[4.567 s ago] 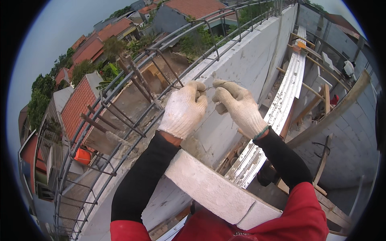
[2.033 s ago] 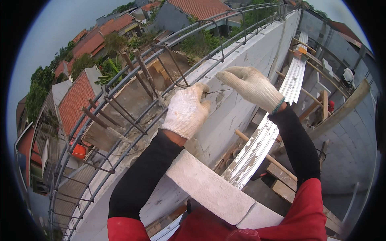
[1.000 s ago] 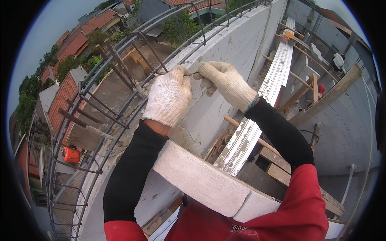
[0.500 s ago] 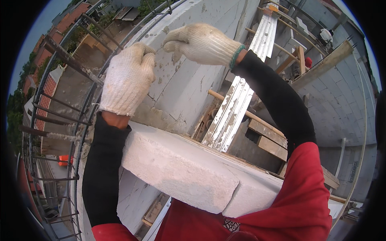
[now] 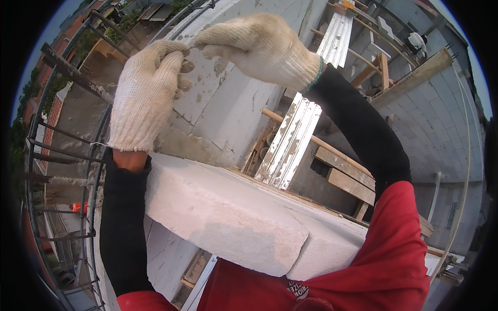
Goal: The person walks along a narrow wooden plank on scaffolding and picks up a large white concrete block. They position the block against a metal railing and secure it by tying a wire around the block and the railing structure.
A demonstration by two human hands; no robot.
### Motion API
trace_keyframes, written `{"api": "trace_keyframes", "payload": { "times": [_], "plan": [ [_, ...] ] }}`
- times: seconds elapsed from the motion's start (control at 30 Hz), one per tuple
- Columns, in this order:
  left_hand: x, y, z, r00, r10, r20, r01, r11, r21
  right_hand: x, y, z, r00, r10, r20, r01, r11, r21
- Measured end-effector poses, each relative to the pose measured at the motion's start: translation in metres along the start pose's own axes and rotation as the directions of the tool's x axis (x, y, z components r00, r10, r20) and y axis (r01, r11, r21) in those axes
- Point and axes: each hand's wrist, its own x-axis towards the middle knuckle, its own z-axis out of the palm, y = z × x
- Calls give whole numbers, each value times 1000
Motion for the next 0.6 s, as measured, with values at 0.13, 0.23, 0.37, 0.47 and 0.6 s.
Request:
{"api": "trace_keyframes", "payload": {
  "times": [0.13,0.23,0.37,0.47,0.6],
  "plan": [
    [1,-10,-2,998,63,2,-63,992,106,-4,-13,-6,983,-37,182,54,995,-88],
    [-2,-1,1,998,49,-34,-46,995,92,-4,-29,-11,926,3,377,109,955,-276],
    [-1,0,4,992,67,-106,-63,997,37,-3,-35,16,890,162,426,-3,937,-349],
    [2,-7,3,996,73,-46,-65,985,159,-7,-27,35,910,215,355,-111,950,-291],
    [2,-3,4,997,51,-51,-44,990,132,13,-14,38,729,495,473,-429,869,-248]
  ]
}}
